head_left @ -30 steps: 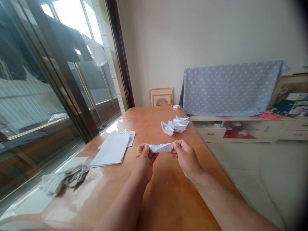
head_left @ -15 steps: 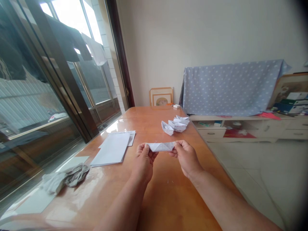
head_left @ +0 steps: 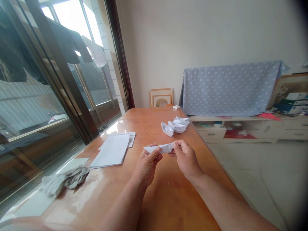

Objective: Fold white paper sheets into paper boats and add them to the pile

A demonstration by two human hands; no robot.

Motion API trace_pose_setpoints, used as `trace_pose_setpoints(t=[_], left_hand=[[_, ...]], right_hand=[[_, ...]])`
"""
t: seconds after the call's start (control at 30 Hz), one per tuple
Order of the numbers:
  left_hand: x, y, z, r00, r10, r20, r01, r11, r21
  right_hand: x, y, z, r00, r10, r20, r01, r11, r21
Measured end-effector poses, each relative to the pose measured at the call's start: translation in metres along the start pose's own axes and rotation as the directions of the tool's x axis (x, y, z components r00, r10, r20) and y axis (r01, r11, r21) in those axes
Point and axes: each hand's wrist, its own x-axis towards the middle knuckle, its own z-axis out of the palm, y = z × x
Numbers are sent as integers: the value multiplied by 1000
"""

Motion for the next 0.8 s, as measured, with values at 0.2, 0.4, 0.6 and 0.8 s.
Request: trace_pose_setpoints(t=[0.2, 0.4, 0.6, 0.8], left_hand=[[2, 2, 0, 999, 37, -18, -37, 999, 1], [4, 0, -3, 998, 56, -22, -54, 995, 83], [5, -3, -5, 998, 64, 1, -64, 993, 100], [4, -2, -3, 997, 72, 23, -73, 993, 96]], right_hand=[[-3, -7, 2, 997, 67, 41, -73, 984, 166], [-11, -23, 3, 932, 208, 297, -284, 928, 241], [-14, -21, 5, 871, 337, 357, -430, 875, 224], [-13, -14, 7, 888, 332, 318, -412, 883, 226]])
